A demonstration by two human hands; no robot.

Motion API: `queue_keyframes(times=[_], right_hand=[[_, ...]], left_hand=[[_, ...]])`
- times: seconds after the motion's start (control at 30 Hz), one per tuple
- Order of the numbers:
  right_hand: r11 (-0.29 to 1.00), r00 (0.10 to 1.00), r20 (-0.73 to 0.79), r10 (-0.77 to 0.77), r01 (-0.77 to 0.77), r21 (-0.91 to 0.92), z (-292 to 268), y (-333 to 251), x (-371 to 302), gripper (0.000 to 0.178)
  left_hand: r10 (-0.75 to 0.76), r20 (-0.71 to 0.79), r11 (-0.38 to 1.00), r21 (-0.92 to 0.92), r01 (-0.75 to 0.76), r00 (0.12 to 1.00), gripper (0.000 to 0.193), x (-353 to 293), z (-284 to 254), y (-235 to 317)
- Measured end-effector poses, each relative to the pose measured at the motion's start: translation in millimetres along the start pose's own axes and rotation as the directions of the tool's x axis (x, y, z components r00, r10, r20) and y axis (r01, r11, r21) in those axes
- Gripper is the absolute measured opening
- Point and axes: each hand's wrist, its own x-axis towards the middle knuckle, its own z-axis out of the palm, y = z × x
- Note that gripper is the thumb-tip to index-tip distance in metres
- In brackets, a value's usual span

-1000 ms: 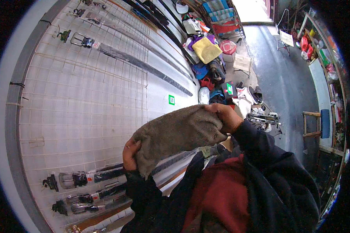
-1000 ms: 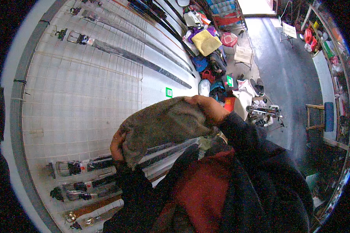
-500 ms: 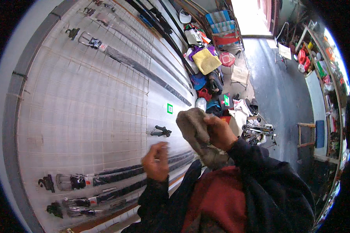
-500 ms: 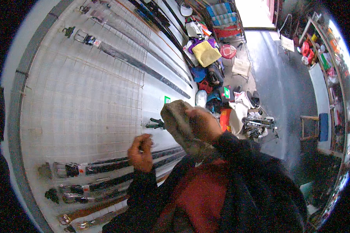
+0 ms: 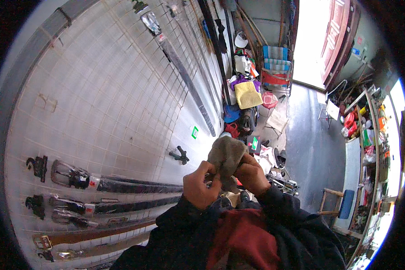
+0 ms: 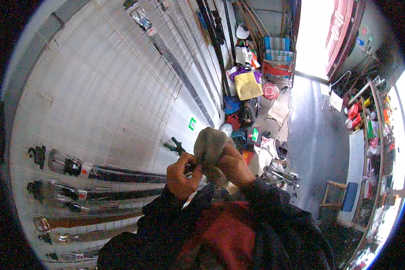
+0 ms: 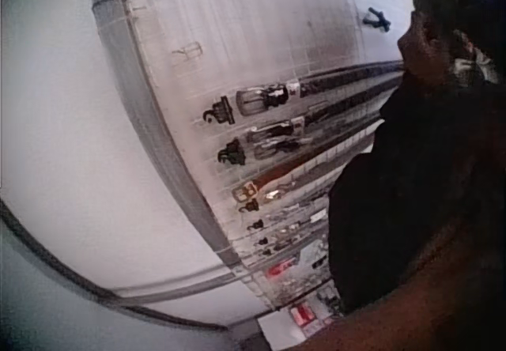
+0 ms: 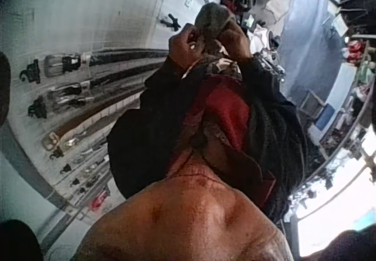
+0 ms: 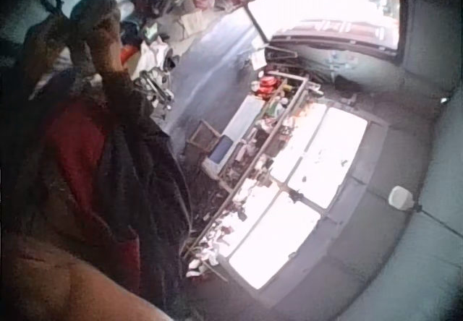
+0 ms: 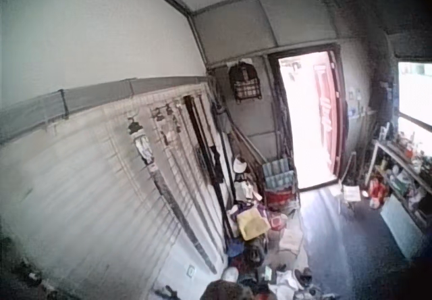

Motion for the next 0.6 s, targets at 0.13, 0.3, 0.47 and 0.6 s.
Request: queue_keyframes(times=[0.13,0.3,0.47,0.6], right_hand=[[0.935,0.97,-0.163,-0.183,0.12,-0.334,-6,20,5,0.049],[0.918,0.941,-0.158,-0.3,0.239,-0.316,-7,37,14,0.037],[0.996,0.968,-0.231,-0.094,0.093,-0.013,7,22,12,0.026],[0.997,0.926,-0.377,0.015,0.016,0.079,23,9,8,0.016]], left_hand=[[-0.196,0.273,0.827,-0.47,0.308,0.942,0.018,3,-24,9],[-0.063,0.218,0.911,-0.386,0.146,0.974,0.017,0,-15,28],[-0.008,0.213,0.966,-0.252,0.062,0.977,0.029,-12,-8,23],[0.184,0.179,0.977,-0.138,-0.16,0.966,0.038,-22,1,17]])
